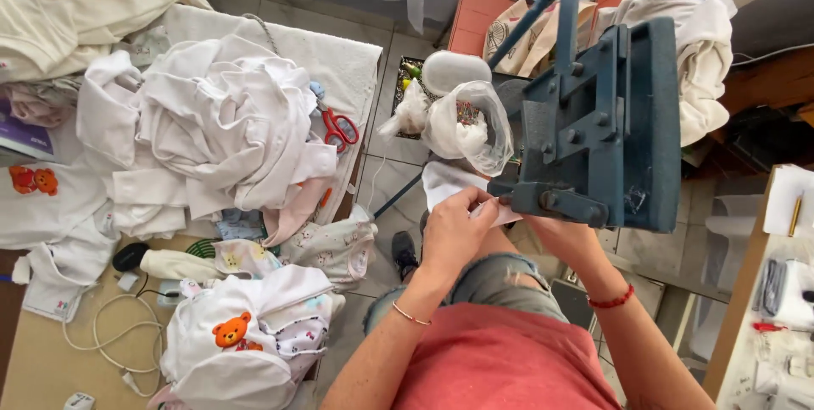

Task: Attaching metal snaps to baby onesies using a manual press machine.

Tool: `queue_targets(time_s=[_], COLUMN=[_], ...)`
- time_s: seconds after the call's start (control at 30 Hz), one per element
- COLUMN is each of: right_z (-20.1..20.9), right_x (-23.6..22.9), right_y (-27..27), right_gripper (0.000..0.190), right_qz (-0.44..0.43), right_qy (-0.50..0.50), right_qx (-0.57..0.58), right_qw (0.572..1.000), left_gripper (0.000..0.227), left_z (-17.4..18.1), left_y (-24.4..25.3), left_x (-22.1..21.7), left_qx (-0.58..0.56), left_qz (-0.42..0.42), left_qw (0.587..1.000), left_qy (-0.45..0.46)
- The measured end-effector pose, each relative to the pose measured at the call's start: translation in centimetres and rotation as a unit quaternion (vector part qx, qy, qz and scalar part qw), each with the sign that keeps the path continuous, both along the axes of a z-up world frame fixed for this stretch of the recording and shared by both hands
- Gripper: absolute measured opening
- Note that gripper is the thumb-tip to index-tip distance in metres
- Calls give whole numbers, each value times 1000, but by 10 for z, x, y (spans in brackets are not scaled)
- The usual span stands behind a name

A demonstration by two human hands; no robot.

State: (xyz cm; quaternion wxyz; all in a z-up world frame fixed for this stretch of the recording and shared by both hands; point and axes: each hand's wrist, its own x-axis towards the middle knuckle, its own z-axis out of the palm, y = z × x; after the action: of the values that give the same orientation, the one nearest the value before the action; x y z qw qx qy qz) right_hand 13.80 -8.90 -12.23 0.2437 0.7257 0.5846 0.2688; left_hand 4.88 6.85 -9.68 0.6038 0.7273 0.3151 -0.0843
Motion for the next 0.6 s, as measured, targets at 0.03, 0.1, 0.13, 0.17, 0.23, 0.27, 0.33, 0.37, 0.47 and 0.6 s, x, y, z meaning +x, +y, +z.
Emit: queue_targets(time_s=[0.03,0.1,0.13,0.17,0.23,0.27,0.33,0.37,0.47,0.6], right_z=[0,5,10,16,19,18,16,15,12,22], right_x=[-3,-9,-11,-5,-1,-4,-14,-16,-13,-30], right_y=[-4,-4,0,9,15,14,1,-1,-1,-20], right_gripper=[23,23,18,16,15,13,10,8,12,20], right_qz=[8,14,-24,-54,-69,-90,-120,-143,-199,-208], right_qy=[-38,-77,190,432,420,416,481,540,683,828], right_qx=[-27,-51,95,236,211,178,213,254,371,370], right_qw=[999,996,977,869,880,887,842,790,597,367], left_gripper=[23,24,24,24,24,24,24,25,21,21], left_z=[0,0,2,4,8,9,1,-2,-6,1], left_y=[-1,-5,-7,-4,-1,-3,-6,-3,0,1], left_x=[0,-5,-8,-3,0,-4,-7,-6,-12,-29], left_qx=[8,17,22,33,33,26,24,31,3,-74], left_qz=[-4,-10,-15,-20,-15,-11,-15,-17,-33,-28], left_qw=[1000,1000,1000,999,999,999,999,999,996,991], left_qy=[-11,-23,-14,-14,-24,-23,-25,-31,-82,-112])
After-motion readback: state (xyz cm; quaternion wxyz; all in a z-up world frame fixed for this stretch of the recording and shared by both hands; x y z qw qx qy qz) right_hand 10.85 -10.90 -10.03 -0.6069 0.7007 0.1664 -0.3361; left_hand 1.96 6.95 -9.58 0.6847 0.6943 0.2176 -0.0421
